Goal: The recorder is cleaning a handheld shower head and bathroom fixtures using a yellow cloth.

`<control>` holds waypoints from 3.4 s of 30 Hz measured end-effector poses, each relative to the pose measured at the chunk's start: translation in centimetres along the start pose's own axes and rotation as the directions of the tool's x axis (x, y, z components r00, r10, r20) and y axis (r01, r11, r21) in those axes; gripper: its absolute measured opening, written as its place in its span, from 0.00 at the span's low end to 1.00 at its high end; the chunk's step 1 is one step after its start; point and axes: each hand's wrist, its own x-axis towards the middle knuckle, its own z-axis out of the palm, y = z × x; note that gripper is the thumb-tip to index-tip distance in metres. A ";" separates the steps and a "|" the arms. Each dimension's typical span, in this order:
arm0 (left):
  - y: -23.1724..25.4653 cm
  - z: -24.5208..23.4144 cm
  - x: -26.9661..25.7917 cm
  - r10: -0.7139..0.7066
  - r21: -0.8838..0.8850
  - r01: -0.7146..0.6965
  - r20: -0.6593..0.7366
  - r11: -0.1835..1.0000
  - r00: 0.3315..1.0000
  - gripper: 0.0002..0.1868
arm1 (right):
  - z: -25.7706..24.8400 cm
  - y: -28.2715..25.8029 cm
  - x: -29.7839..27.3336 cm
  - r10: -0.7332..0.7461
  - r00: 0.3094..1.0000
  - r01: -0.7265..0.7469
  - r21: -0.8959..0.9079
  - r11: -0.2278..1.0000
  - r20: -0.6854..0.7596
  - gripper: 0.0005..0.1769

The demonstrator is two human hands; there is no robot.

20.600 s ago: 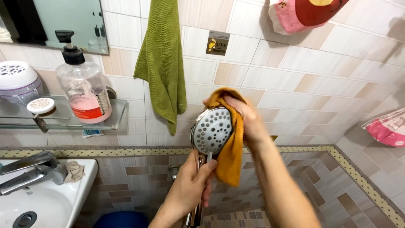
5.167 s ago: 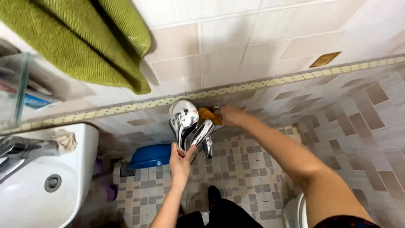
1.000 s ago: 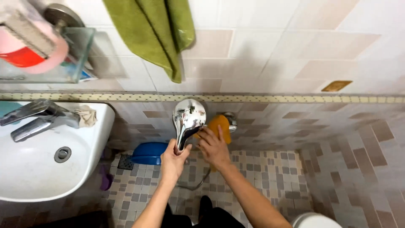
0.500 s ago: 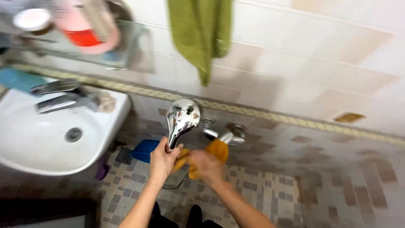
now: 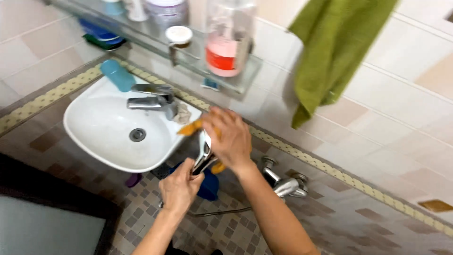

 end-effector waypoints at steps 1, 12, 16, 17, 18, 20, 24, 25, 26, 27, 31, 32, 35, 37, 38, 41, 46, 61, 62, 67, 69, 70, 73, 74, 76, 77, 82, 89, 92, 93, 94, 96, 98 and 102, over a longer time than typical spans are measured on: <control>-0.9 -0.6 -0.2 -0.016 0.000 0.016 -0.013 1.000 1.000 0.10 | 1.7 -0.1 0.3 -0.015 1.000 0.015 0.005 1.000 0.013 0.15; -8.4 -10.4 5.1 -0.297 -0.068 0.290 -0.145 0.955 0.944 0.10 | 12.5 -11.9 3.2 -0.380 0.923 0.372 -0.108 0.922 -0.059 0.24; -12.1 -11.6 7.5 -0.371 -0.112 0.357 -0.142 0.927 0.918 0.11 | 16.3 -10.8 9.7 -0.090 0.996 0.092 0.230 0.969 -0.022 0.23; -13.0 -11.7 8.5 -0.440 -0.215 0.408 -0.128 0.887 0.889 0.12 | 18.1 -8.6 11.1 0.117 0.990 -0.089 0.306 0.948 -0.073 0.21; -14.1 -12.0 9.3 -0.509 -0.310 0.459 -0.104 0.833 0.854 0.13 | 20.0 -6.7 12.3 0.325 0.940 -0.263 0.392 0.881 -0.100 0.21; -15.1 -12.7 11.7 -0.573 -0.424 0.511 -0.023 0.748 0.820 0.13 | 19.8 -7.1 14.1 0.367 0.922 -0.299 0.377 0.877 -0.125 0.22; -17.0 -11.4 15.7 -0.585 -0.609 0.537 0.143 0.584 0.798 0.08 | 24.4 -3.9 13.6 0.330 0.944 -0.330 -0.038 0.943 0.007 0.19; -17.6 -10.9 16.7 -0.581 -0.610 0.535 0.146 0.584 0.801 0.08 | 25.8 -4.7 13.6 0.331 0.943 -0.331 -0.041 0.943 0.003 0.19; -18.1 -10.1 17.4 -0.526 -0.612 0.485 0.130 0.624 0.840 0.07 | 27.0 -5.3 13.3 0.135 0.988 -0.147 -0.188 0.971 -0.076 0.20; -18.5 -9.2 18.0 -0.469 -0.614 0.433 0.113 0.660 0.876 0.07 | 28.3 -5.7 12.8 -0.078 0.990 0.033 -0.343 0.939 -0.118 0.24; -18.5 -8.2 19.0 -0.454 -0.607 0.449 0.159 0.655 0.877 0.09 | 27.7 -7.3 12.9 -0.032 0.999 0.032 -0.206 0.978 0.005 0.23; -18.5 -8.8 19.5 -0.470 -0.620 0.465 0.171 0.632 0.866 0.08 | 27.0 -7.5 13.0 -0.062 0.997 0.068 -0.177 0.982 0.039 0.24; -19.1 -9.2 18.9 -0.469 -0.658 0.474 0.202 0.585 0.860 0.08 | 24.3 -6.3 11.6 -0.014 0.999 0.021 -0.139 0.990 0.053 0.26; -19.6 -9.1 19.6 -0.436 -0.695 0.440 0.198 0.569 0.878 0.08 | 23.4 -5.1 11.6 0.043 0.999 -0.042 -0.131 0.991 0.009 0.27; -20.0 -9.1 19.5 -0.417 -0.713 0.425 0.202 0.558 0.886 0.08 | 23.6 -4.8 11.0 0.054 0.998 -0.059 -0.153 0.987 -0.035 0.25; -19.6 -9.4 19.1 -0.398 -0.718 0.437 0.239 0.542 0.886 0.09 | 25.1 -5.7 9.7 0.073 0.987 -0.099 -0.191 0.977 -0.141 0.21; -21.1 -8.7 19.1 -0.441 -0.650 0.508 0.282 0.566 0.852 0.11 | 26.3 -8.1 10.4 0.112 0.980 -0.135 -0.141 0.981 -0.163 0.19; -20.1 -9.6 19.5 -0.438 -0.678 0.509 0.295 0.530 0.849 0.12 | 25.2 -8.1 11.1 0.019 0.993 -0.037 -0.151 0.988 -0.120 0.17; -20.0 -9.7 19.6 -0.435 -0.698 0.496 0.285 0.517 0.854 0.11 | 24.7 -7.9 11.5 -0.006 0.996 -0.009 -0.167 0.986 -0.089 0.18; -20.3 -9.8 19.6 -0.423 -0.740 0.456 0.253 0.494 0.870 0.11 | 24.6 -4.6 11.1 0.121 0.989 -0.133 -0.144 0.981 -0.090 0.19; -20.4 -10.2 19.6 -0.409 -0.738 0.450 0.255 0.503 0.876 0.10 | 25.4 -5.6 9.5 0.012 0.989 -0.036 -0.162 0.986 -0.146 0.24; -20.7 -10.0 19.6 -0.408 -0.739 0.448 0.254 0.503 0.877 0.10 | 26.7 -6.1 8.3 0.010 0.989 -0.034 -0.163 0.986 -0.148 0.24; -21.5 -10.0 19.7 -0.431 -0.683 0.500 0.290 0.532 0.855 0.12 | 30.4 -7.6 5.8 -0.110 0.984 0.082 -0.193 0.978 -0.141 0.29; -21.3 -10.0 19.7 -0.453 -0.660 0.520 0.292 0.542 0.843 0.12 | 31.2 -7.7 5.8 -0.144 0.983 0.119 -0.203 0.972 -0.115 0.28; -21.3 -10.1 19.8 -0.480 -0.632 0.544 0.292 0.552 0.827 0.13 | 31.9 -8.1 7.1 -0.175 0.981 0.154 -0.207 0.966 -0.086 0.28; -21.5 -10.3 19.9 -0.489 -0.637 0.527 0.258 0.563 0.833 0.11 | 32.0 -8.6 8.4 -0.168 0.981 0.141 -0.234 0.962 -0.096 0.27; -20.6 -10.1 19.5 -0.504 -0.638 0.512 0.217 0.575 0.836 0.11 | 30.7 -9.9 14.5 -0.134 0.985 0.150 -0.162 0.975 0.108 0.17; -20.2 -9.8 19.6 -0.519 -0.612 0.541 0.237 0.577 0.821 0.13 | 28.9 -9.2 12.1 0.211 0.892 -0.182 -0.110 0.977 0.399 0.21; -20.3 -10.9 19.1 -0.530 -0.628 0.541 0.230 0.559 0.816 0.09 | 28.9 -7.6 8.5 -0.249 0.956 0.275 -0.172 0.946 0.155 0.26; -20.1 -11.4 19.0 -0.525 -0.648 0.528 0.223 0.550 0.821 0.07 | 28.5 -7.4 7.8 -0.242 0.970 0.242 -0.076 0.967 0.011 0.29; -20.3 -11.2 19.2 -0.522 -0.651 0.521 0.218 0.552 0.824 0.07 | 28.9 -7.2 8.2 -0.248 0.969 0.248 -0.077 0.966 0.006 0.29; -20.5 -10.5 19.4 -0.513 -0.665 0.507 0.211 0.548 0.832 0.06 | 29.4 -6.7 8.6 -0.204 0.977 0.209 -0.077 0.975 0.061 0.28; -20.5 -9.9 19.3 -0.515 -0.658 0.509 0.209 0.555 0.831 0.08 | 30.0 -7.8 10.9 -0.202 0.968 0.224 -0.160 0.961 0.147 0.26; -20.6 -8.9 19.2 -0.516 -0.652 0.490 0.172 0.578 0.839 0.14 | 28.2 -11.1 14.5 0.276 0.822 -0.222 -0.165 0.961 0.498 0.19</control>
